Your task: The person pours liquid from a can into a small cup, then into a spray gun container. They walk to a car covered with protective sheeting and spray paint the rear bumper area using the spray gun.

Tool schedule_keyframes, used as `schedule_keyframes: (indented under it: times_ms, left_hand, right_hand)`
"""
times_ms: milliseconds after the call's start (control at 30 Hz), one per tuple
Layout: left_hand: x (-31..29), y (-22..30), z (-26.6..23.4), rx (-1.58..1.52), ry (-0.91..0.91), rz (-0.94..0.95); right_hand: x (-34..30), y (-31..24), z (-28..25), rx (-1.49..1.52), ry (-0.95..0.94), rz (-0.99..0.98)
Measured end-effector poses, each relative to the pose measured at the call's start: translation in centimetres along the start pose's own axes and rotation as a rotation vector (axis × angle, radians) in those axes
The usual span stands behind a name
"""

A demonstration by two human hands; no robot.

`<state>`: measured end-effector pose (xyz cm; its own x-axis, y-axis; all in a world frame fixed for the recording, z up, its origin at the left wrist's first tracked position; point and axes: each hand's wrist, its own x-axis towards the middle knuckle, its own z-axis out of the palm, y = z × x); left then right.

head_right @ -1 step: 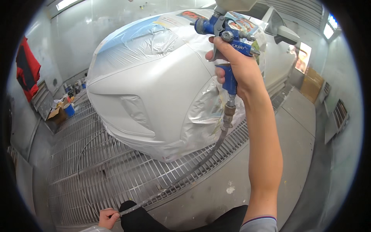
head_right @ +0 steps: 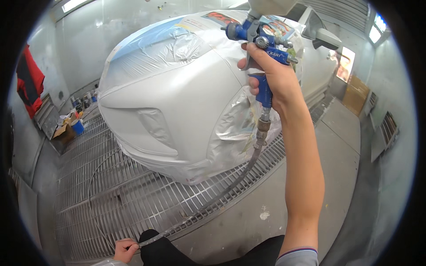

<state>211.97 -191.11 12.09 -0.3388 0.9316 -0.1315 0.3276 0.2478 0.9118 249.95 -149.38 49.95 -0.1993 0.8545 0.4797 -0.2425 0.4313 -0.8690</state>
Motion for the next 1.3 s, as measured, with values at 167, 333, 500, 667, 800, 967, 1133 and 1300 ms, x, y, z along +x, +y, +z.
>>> schedule_keyframes:
  times_ms: [167, 333, 500, 667, 800, 967, 1133, 1300]
  left_hand:
    - [0.4, 0.6, -1.3, 0.040, -0.082, 0.169]
    - [0.5, -1.6, -3.0, 0.140, -0.223, 0.239]
    - [0.7, 0.6, -3.6, 0.139, -0.328, 0.308]
    - [1.5, -2.5, -4.7, 0.248, -0.411, 0.435]
    - [1.8, -3.2, -5.1, 0.311, -0.465, 0.483]
    - [1.4, -4.0, -5.9, 0.316, -0.565, 0.552]
    - [1.6, -4.7, -5.7, 0.250, -0.527, 0.604]
    - [2.7, -6.2, -5.4, 0.269, -0.402, 0.599]
  right_hand:
    - [-1.9, 3.7, -2.9, -0.075, 0.256, 0.168]
    - [-6.0, 8.3, -8.0, -0.338, 0.598, 0.246]
    - [-9.7, 9.2, -5.3, -0.593, 0.728, 0.191]
    - [-11.9, 6.7, 7.2, -0.566, 0.552, 0.080]
    - [-13.3, 4.9, 14.2, -0.565, 0.376, 0.086]
    - [-15.0, 7.1, 15.3, -0.353, 0.031, 0.167]
    - [-17.0, 13.9, 9.2, -0.445, 0.369, 0.131]
    - [-18.0, 17.9, 5.1, -0.591, 0.691, 0.038]
